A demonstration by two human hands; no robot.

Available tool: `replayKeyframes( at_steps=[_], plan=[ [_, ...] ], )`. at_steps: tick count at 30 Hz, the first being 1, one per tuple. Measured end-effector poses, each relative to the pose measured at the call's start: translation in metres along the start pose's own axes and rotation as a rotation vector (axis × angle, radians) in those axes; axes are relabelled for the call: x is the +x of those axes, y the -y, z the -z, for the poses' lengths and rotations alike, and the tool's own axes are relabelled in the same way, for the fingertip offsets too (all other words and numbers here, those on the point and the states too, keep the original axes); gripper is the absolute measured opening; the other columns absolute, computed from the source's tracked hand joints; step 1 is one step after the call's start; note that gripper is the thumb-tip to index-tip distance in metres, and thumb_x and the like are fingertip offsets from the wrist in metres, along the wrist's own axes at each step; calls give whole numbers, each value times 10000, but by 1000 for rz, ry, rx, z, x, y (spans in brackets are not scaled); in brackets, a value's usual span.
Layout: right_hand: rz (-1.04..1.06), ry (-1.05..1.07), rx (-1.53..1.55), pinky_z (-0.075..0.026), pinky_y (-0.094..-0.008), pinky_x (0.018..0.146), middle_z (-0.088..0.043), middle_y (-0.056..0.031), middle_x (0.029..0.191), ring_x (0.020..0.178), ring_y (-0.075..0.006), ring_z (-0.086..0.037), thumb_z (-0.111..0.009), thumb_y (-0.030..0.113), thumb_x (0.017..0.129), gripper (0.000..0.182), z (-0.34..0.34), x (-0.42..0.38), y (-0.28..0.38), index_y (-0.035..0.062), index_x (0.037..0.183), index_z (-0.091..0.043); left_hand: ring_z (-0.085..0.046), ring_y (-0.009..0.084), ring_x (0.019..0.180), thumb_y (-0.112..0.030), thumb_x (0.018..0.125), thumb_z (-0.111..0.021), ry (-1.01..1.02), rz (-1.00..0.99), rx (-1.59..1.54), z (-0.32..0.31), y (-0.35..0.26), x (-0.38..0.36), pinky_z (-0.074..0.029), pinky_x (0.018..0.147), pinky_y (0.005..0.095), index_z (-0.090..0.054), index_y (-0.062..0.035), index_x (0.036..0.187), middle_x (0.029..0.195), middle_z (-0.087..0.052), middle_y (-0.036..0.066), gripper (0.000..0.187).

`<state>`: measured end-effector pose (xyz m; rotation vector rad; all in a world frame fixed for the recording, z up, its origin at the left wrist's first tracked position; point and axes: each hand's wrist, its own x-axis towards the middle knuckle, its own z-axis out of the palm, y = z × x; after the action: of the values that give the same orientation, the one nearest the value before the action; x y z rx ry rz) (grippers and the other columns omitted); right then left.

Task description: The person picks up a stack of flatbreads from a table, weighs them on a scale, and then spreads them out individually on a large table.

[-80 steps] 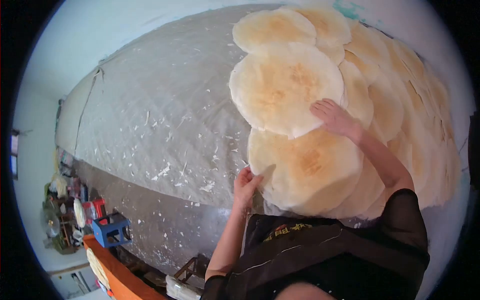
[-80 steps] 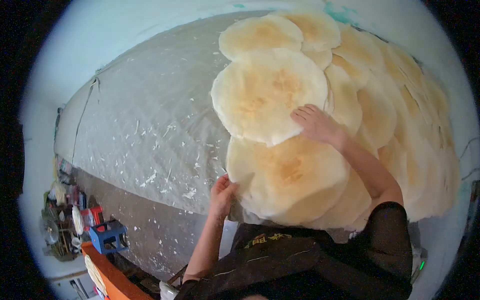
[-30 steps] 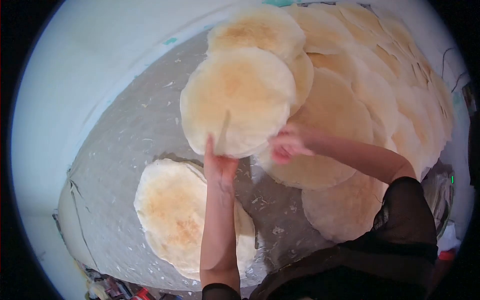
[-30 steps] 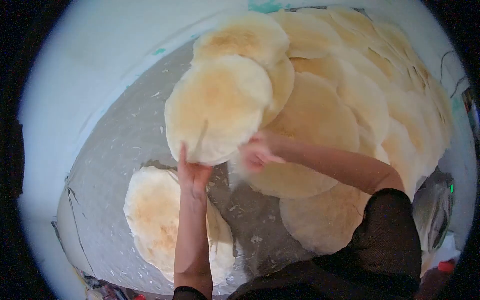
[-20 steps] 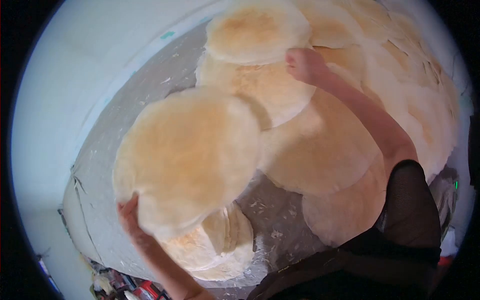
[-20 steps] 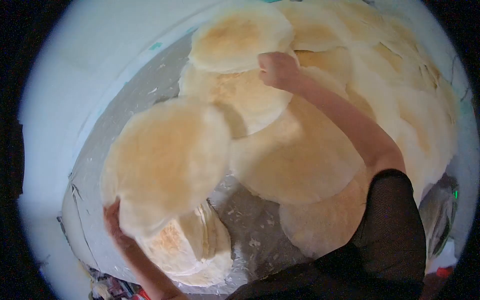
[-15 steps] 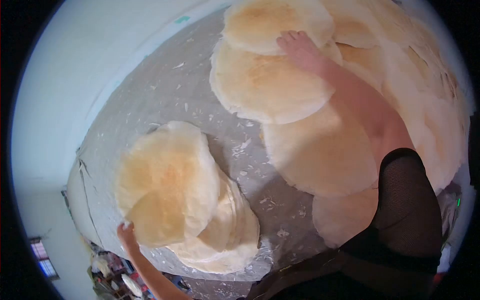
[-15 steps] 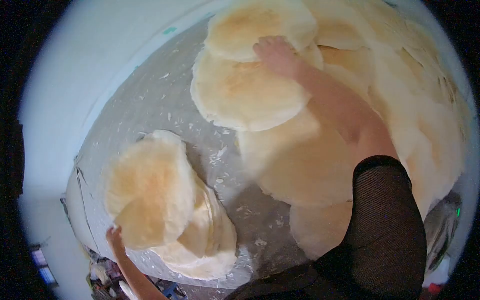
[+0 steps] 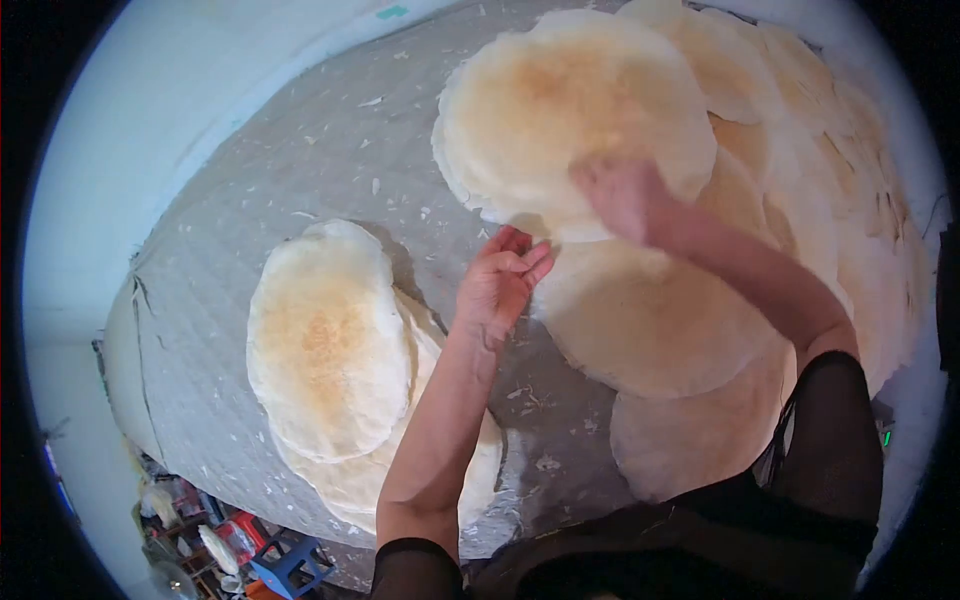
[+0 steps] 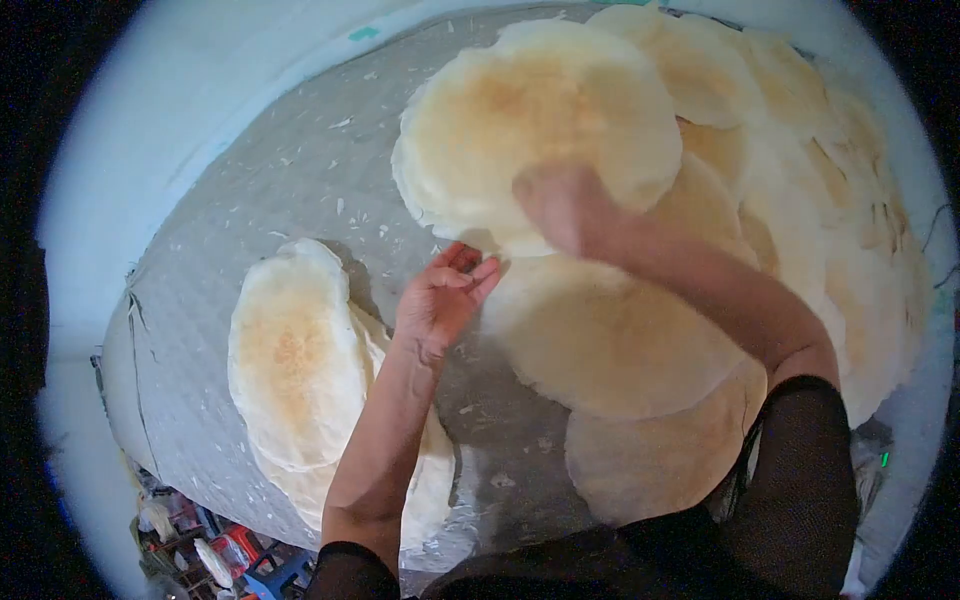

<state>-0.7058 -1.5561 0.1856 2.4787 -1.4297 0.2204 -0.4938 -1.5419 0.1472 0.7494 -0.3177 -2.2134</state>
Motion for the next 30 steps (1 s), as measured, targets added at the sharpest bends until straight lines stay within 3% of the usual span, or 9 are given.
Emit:
replayKeyframes(
  at_steps=[3, 7, 12, 18, 21, 24, 26, 28, 30],
  plan=[
    [-57, -337, 90, -417, -416, 636, -555, -156, 708, 684, -298, -538, -516, 135, 705, 290, -11, -20, 36, -3, 956, -474, -466, 288, 997, 91, 629, -482, 76, -144, 158, -19, -2, 1, -423, 835, 372, -384, -29, 1148, 1153, -410, 146, 542],
    [-400, 179, 185, -408, -434, 654, -552, -176, 740, 736, -315, -542, -492, 91, 686, 281, -17, -1, 33, 5, 953, -490, -478, 277, 1005, 82, 658, -497, 198, -192, 391, -35, -24, -15, -444, 787, 365, -405, -73, 1163, 1169, -427, 149, 536],
    [-132, -43, 291, -446, -379, 552, -555, -183, 667, 632, -316, -552, -481, 76, 687, 139, 88, 50, 24, 24, 797, -549, -557, 264, 902, -29, 749, -519, -164, -447, 599, 8, -80, -110, -452, 777, 350, -484, -32, 1077, 1038, -542, 133, 330],
    [464, 142, 155, -419, -393, 503, -545, -139, 626, 564, -295, -530, -495, 67, 644, 141, 167, 17, 194, 38, 763, -563, -516, 179, 929, -90, 803, -513, -856, -1089, 789, 33, -133, -287, -408, 798, 284, -485, -2, 1075, 1037, -539, 105, 287],
    [338, 275, 348, -424, -400, 513, -553, -126, 653, 569, -292, -532, -506, 75, 654, 198, 131, 10, 207, 39, 838, -570, -506, 174, 948, -206, 808, -531, -882, -1076, 1059, 54, -106, -319, -390, 786, 269, -491, -19, 1096, 1081, -533, 92, 346],
    [341, 216, 443, -441, -409, 599, -555, -137, 721, 644, -305, -538, -518, 114, 693, 242, 151, 46, 140, 46, 920, -567, -509, 165, 914, -104, 766, -566, -730, -705, 944, 80, -58, -308, -397, 828, 273, -510, 29, 1045, 1006, -541, 104, 314],
    [310, -148, 469, -421, -395, 731, -535, -190, 868, 820, -314, -522, -511, 142, 736, 236, 169, 67, 90, 67, 955, -557, -554, 231, 885, -91, 762, -553, -425, -390, 582, 79, -20, -270, -431, 826, 321, -485, 56, 1042, 964, -559, 151, 323],
    [-34, 130, 341, -439, -364, 707, -581, -168, 826, 802, -281, -558, -512, 100, 669, 226, 226, 90, 72, 46, 870, -602, -517, 278, 966, -150, 782, -563, -261, -120, 193, 50, 6, -230, -426, 848, 352, -475, 57, 1027, 1003, -539, 191, 333],
    [-6, 15, -114, -435, -387, 766, -590, -208, 826, 832, -303, -569, -468, 103, 678, 211, 213, 111, 19, 37, 819, -611, -499, 269, 933, -167, 782, -578, -197, -66, -77, 45, 22, -176, -440, 820, 356, -476, 33, 919, 894, -526, 159, 263]
  ],
)
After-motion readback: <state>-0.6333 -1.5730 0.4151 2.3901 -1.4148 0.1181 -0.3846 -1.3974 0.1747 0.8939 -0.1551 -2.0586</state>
